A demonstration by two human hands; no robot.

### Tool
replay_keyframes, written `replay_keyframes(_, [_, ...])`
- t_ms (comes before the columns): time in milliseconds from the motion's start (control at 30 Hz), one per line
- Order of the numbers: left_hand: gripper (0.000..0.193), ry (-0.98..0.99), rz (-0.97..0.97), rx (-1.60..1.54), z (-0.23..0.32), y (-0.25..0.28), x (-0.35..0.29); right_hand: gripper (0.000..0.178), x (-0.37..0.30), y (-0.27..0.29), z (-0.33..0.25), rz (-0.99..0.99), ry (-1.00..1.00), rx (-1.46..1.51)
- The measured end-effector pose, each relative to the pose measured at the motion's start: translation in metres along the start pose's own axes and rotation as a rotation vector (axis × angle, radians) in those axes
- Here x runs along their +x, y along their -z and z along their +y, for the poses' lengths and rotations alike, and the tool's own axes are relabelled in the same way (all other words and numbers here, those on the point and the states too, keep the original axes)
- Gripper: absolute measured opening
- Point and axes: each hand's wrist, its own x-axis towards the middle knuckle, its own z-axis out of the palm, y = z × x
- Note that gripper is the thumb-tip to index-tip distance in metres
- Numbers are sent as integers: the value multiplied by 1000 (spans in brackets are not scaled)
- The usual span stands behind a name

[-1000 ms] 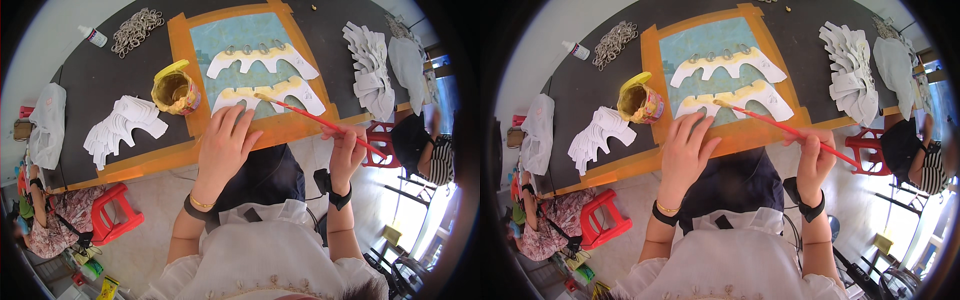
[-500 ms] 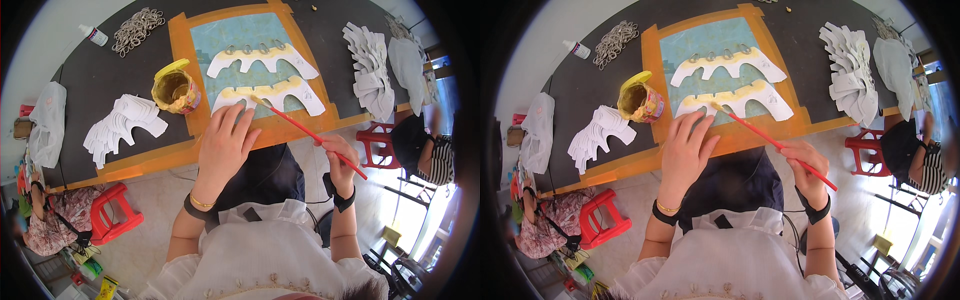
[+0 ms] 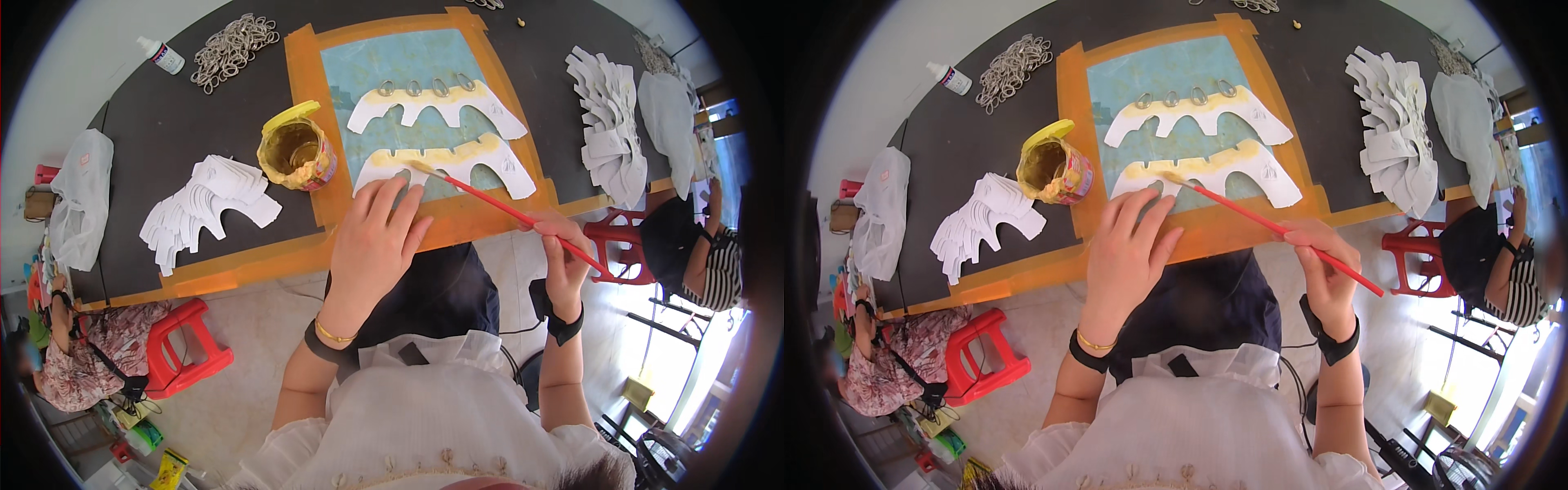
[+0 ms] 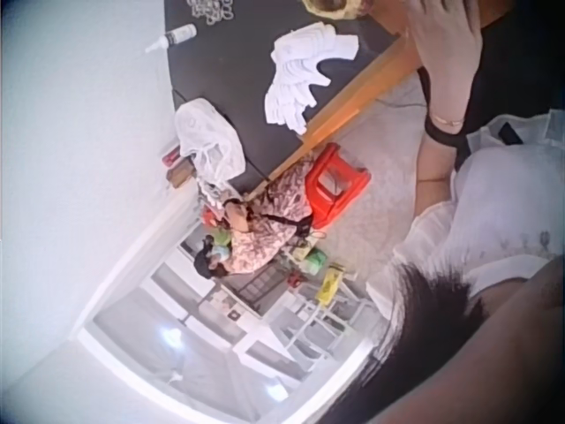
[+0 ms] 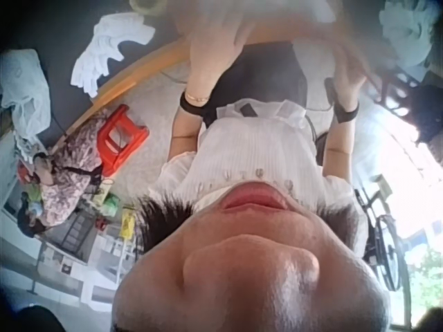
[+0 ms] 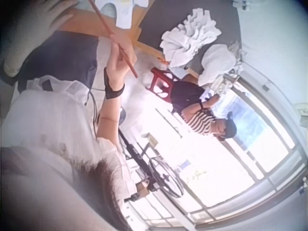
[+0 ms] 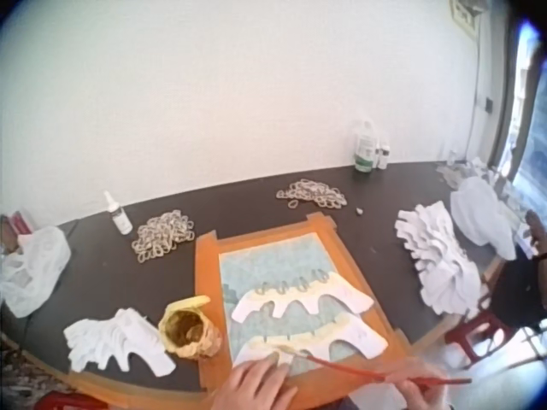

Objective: The recorder is applying yellow glue to white shoe components using a brush and then attaching metal rings to the glued areas.

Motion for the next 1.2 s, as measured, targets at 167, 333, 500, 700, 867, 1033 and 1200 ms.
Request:
replay_keyframes(167, [33, 30, 16, -27, 0, -3, 0, 13, 2, -8, -8, -29, 52, -19])
replay_keyframes(333, [33, 36, 11, -36, 1, -2, 0, 14, 1, -11, -9, -8, 20, -69])
replay_keyframes(500, [35, 51, 4, -12, 3, -2, -1, 17, -11, 8, -14, 82, 19, -63])
replay_keyframes(700, [38, 53, -4, -7, 3, -4, -1, 18, -10, -10, -18, -119, 274, -305])
replay_keyframes(867, [38, 63, -20, -2, 4, -3, 0, 15, -19, 5, -19, 47, 142, -322])
replay_keyframes(1033, [41, 69, -80, 45, 11, -1, 3, 13, -19, 8, -23, 69, 159, -286])
replay_keyframes(1200, [49, 69, -79, 135, 19, -5, 2, 16, -15, -3, -20, -36, 176, -300])
